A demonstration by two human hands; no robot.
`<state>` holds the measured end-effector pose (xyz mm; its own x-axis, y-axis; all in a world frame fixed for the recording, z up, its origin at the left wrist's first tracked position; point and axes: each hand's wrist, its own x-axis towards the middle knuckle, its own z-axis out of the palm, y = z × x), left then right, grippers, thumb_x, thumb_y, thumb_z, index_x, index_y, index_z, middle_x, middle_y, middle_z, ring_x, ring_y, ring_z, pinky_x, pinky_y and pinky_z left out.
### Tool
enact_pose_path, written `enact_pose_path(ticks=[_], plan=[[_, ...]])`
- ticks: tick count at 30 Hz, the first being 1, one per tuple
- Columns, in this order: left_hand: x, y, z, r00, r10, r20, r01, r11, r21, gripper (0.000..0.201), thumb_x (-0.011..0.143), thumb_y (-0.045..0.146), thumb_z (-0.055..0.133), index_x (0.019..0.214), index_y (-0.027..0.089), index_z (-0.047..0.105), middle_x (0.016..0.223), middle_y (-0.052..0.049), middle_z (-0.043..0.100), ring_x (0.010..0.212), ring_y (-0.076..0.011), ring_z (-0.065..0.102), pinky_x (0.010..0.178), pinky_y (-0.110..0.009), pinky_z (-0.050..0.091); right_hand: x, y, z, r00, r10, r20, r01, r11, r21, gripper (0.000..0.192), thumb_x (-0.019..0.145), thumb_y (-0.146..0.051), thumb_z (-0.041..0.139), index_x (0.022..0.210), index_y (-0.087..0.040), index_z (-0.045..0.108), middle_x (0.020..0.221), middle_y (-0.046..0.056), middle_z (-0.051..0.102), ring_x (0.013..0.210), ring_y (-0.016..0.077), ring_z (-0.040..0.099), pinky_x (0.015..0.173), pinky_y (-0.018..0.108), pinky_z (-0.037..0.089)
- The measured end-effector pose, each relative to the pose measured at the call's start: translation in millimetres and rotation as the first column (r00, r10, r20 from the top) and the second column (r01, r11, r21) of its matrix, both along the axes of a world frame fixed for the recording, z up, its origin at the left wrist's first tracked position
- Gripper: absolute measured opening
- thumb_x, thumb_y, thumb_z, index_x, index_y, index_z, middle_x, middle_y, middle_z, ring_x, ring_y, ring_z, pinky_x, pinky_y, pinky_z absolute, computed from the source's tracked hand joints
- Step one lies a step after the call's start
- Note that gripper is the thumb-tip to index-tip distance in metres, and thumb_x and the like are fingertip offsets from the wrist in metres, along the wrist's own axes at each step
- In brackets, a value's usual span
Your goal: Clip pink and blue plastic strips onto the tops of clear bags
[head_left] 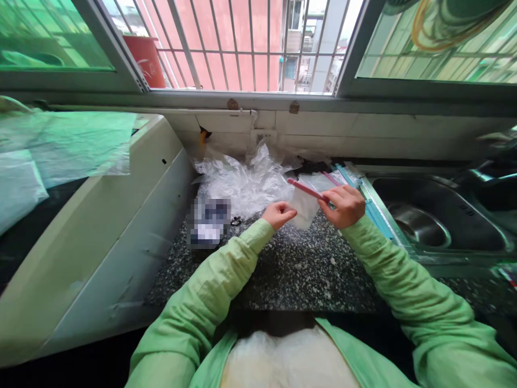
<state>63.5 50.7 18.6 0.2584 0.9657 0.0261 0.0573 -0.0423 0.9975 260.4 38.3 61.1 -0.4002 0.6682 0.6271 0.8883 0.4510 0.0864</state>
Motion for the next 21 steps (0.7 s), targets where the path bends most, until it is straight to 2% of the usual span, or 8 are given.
enact_pose_path(ticks=[2, 5, 11, 15, 21], plan=[[21, 15, 5.9, 1.0, 0.025, -0.009, -0.026, 0.996, -0.084, 0.012, 0.058, 0.022, 0.063, 0.055, 0.012, 0.057, 0.044, 0.006, 0.045, 0.045, -0.0059, 0.039, 0.049, -0.021, 0.034, 17, 14, 1.4, 0.995, -0.1, 0.025, 0.1, 0.995, -0.009, 0.026, 0.079, -0.035, 0.046, 0.078, -0.019, 0.066, 0.077, 0.006, 0.065, 0.076, 0.0211, 0.052, 0.07, 0.033, 0.036], [52, 38, 11.5, 0.992, 0.102, -0.068, -0.11, 0.987, -0.118, 0.008, 0.061, 0.017, 0.058, 0.054, 0.013, 0.057, 0.04, 0.007, 0.04, 0.041, -0.0056, 0.036, 0.046, -0.02, 0.032, 41, 35, -1.6, 0.969, -0.24, 0.064, 0.243, 0.97, -0.032, 0.031, 0.078, -0.037, 0.044, 0.073, -0.017, 0.067, 0.074, 0.009, 0.063, 0.076, 0.0226, 0.05, 0.066, 0.033, 0.034], [98, 83, 6.9, 0.937, 0.208, -0.282, -0.224, 0.974, -0.025, 0.014, 0.064, 0.021, 0.057, 0.052, 0.014, 0.058, 0.044, 0.003, 0.047, 0.05, -0.0105, 0.046, 0.053, -0.023, 0.038, 69, 70, -13.5, 0.902, -0.422, 0.09, 0.431, 0.896, -0.112, 0.035, 0.077, -0.034, 0.041, 0.079, -0.013, 0.068, 0.077, 0.013, 0.062, 0.078, 0.0242, 0.05, 0.063, 0.032, 0.034], [116, 107, 1.4, 0.912, 0.234, -0.337, -0.252, 0.968, -0.009, 0.011, 0.066, 0.016, 0.055, 0.057, 0.013, 0.061, 0.056, -0.002, 0.058, 0.062, -0.0145, 0.053, 0.062, -0.025, 0.041, 75, 88, -18.0, 0.858, -0.487, 0.166, 0.513, 0.832, -0.213, 0.037, 0.077, -0.033, 0.039, 0.084, -0.011, 0.068, 0.081, 0.015, 0.064, 0.081, 0.026, 0.054, 0.063, 0.032, 0.036], [133, 130, -12.4, 0.895, 0.245, -0.373, -0.284, 0.957, -0.053, 0.01, 0.065, 0.011, 0.054, 0.061, 0.014, 0.063, 0.07, -0.009, 0.064, 0.081, -0.0217, 0.058, 0.073, -0.029, 0.041, 81, 107, -28.4, 0.839, -0.475, 0.265, 0.542, 0.77, -0.337, 0.034, 0.078, -0.033, 0.042, 0.088, -0.011, 0.067, 0.083, 0.019, 0.064, 0.082, 0.0294, 0.059, 0.063, 0.036, 0.039]])
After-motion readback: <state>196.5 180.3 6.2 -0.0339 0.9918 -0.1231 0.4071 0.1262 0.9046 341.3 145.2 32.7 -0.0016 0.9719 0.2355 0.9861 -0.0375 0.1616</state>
